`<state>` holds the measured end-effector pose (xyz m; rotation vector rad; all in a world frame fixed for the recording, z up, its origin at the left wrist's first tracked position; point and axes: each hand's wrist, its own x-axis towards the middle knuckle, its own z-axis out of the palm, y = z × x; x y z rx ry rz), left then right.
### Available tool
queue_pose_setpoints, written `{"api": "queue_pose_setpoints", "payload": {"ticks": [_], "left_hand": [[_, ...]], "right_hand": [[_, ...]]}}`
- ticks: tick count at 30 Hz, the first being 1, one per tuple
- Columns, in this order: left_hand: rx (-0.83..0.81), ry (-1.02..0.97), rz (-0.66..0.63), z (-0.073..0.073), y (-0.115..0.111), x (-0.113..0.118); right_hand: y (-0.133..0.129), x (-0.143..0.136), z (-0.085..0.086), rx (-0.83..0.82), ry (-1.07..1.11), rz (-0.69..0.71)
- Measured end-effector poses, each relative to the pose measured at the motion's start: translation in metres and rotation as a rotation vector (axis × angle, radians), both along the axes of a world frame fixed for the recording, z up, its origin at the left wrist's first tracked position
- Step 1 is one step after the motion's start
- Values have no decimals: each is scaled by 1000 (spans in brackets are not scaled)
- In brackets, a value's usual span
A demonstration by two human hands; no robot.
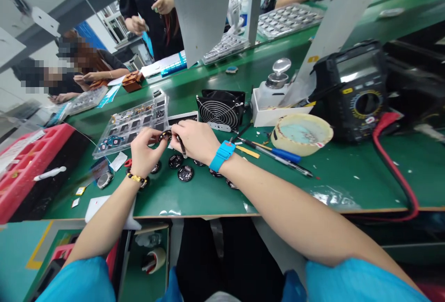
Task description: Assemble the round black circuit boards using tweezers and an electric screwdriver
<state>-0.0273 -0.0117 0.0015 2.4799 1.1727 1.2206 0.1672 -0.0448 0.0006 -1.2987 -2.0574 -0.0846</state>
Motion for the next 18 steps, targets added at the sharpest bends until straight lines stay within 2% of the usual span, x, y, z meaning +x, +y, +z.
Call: {"api": "queue_pose_setpoints", "payload": {"ticks": [9,18], "left_hand": [[-1,-22,26,-2,2,0],[-46,-62,40,-3,3,0]], "right_hand": [[-2,-3,1,-43,66,65],[-3,-5,2,-59,91,68]]}}
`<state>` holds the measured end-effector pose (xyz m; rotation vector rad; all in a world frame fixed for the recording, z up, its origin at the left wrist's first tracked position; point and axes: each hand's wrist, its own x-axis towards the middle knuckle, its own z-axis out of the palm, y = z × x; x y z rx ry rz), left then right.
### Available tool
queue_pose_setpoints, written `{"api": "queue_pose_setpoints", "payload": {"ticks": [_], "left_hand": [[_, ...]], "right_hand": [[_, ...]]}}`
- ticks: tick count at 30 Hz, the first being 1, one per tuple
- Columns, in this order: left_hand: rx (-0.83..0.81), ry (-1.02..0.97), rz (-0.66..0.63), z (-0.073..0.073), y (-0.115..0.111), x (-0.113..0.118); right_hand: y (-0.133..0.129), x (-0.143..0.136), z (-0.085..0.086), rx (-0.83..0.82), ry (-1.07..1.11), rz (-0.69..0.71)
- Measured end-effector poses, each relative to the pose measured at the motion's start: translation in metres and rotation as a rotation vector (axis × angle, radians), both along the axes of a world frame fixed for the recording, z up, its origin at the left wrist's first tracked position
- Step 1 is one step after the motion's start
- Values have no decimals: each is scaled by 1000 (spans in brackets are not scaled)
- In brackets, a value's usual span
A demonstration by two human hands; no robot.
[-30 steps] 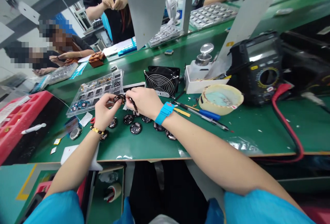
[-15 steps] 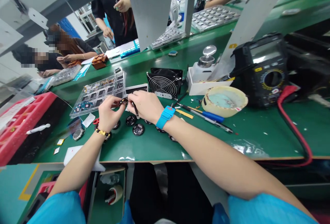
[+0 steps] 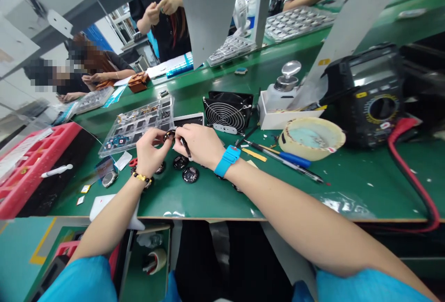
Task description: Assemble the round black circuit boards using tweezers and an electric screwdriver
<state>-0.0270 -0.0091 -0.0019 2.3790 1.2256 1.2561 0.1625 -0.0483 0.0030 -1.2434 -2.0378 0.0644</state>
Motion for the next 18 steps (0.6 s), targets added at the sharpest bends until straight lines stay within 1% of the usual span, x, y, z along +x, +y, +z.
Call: {"api": "queue_pose_setpoints", "payload": {"ticks": [2,6,8,15,18], "left_hand": [[-43,-34,2,0,0,0],[-205,-152,-10,2,0,1],[-257,-188,-13,3,0,2],[-260,-214,-9,2,4,1],[-265,-226,-6,1,5,1]], "right_hand": [[0,0,0,-3,9,12],[-1,0,1,2,8,6],[-1,-1,2,10,1,1],[-2,-4,-1,58,5,34],[-2,-5,-4,99,2,26]]}}
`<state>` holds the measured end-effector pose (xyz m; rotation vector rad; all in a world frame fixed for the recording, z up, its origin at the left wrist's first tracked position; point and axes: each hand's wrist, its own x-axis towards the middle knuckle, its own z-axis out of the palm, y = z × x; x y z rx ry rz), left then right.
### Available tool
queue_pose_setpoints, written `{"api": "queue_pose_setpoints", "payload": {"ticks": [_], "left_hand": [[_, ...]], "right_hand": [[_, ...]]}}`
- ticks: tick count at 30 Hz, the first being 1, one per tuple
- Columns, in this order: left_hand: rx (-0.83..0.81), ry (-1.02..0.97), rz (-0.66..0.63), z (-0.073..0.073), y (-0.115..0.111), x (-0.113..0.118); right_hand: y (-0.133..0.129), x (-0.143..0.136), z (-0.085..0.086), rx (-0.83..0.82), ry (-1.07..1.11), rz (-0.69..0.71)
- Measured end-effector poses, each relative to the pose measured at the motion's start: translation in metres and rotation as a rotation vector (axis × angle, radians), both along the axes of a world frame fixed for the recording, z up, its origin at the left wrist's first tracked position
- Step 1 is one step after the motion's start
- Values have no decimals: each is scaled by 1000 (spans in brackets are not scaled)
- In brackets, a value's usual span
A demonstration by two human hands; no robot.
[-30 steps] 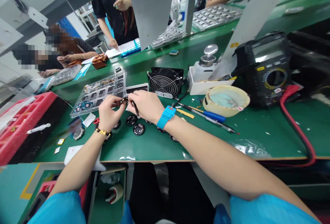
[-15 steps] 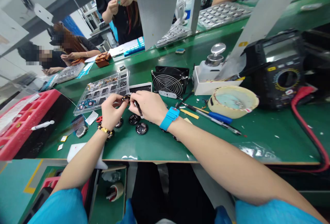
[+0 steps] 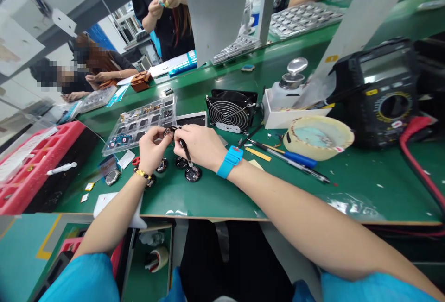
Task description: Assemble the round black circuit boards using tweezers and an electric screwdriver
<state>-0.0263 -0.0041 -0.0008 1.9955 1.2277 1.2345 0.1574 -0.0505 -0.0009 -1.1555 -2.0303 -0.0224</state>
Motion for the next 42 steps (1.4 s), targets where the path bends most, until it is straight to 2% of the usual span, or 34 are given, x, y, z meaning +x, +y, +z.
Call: {"api": "queue_pose_setpoints", "payload": {"ticks": [4,10,16,20,24,32,42], "left_hand": [[-60,-54,-52,0,2,-1],[-212,-266,-194,0,7,-3],[-276,-411,-209,1,10,-6],[-273,-367,-246,2,10,-7],[-252,-294,-293,4,5,-5],[-245,-172,-278,8,3,-6],[-269,-173,-263,9,2,-5]], "right_hand": [[1,0,-1,32,2,-18],[2,2,2,61,24,-94],[-2,4,7,90,6,-97],[-2,10,12,63,186,-56],[5,14,10,10,313,52],[11,17,4,-87,303,153],[12,18,1,-129,306,113]]}}
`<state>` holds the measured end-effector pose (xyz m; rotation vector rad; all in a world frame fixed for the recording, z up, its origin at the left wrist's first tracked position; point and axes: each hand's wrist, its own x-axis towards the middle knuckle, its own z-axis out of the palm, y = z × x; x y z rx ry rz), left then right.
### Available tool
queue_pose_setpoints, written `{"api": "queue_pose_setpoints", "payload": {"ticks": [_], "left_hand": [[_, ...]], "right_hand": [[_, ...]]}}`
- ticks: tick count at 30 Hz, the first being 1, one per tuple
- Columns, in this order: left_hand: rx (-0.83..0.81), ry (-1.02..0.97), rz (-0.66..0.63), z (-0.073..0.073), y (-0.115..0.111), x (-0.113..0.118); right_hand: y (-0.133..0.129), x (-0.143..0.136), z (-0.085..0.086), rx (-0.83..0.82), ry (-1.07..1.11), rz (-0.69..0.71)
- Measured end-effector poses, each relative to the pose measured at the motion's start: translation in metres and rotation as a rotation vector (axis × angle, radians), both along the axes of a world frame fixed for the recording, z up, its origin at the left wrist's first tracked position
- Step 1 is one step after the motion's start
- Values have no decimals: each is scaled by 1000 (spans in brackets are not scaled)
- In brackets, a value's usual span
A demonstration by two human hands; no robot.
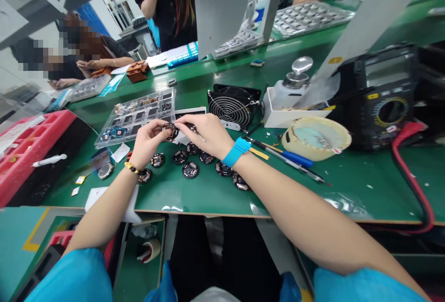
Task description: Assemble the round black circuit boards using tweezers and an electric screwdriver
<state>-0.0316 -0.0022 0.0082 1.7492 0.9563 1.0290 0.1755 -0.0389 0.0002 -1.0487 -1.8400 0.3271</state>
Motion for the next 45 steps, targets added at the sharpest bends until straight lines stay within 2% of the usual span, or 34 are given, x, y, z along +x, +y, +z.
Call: {"api": "queue_pose_setpoints", "payload": {"ticks": [13,19,26,32,37,41,45], "left_hand": [[65,73,27,0,-2,0],[111,78,39,-5,-4,4],[51,19,26,-7,-11,10],[-28,-59,7,-8,-3,9],[-11,-56,0,-7,0,6],[11,-43,0,-6,-1,5],[34,-14,26,-8,-1,5]], "right_hand": [[-2,2,2,-25,-48,14],[-3,-3,-1,-32,-25,-27],[-7,-6,2,-45,19,-45],[1,-4,-1,-102,138,21],[4,-4,-1,-148,174,44],[2,-1,-1,-95,139,41],[-3,-2,0,21,-36,-87]]}}
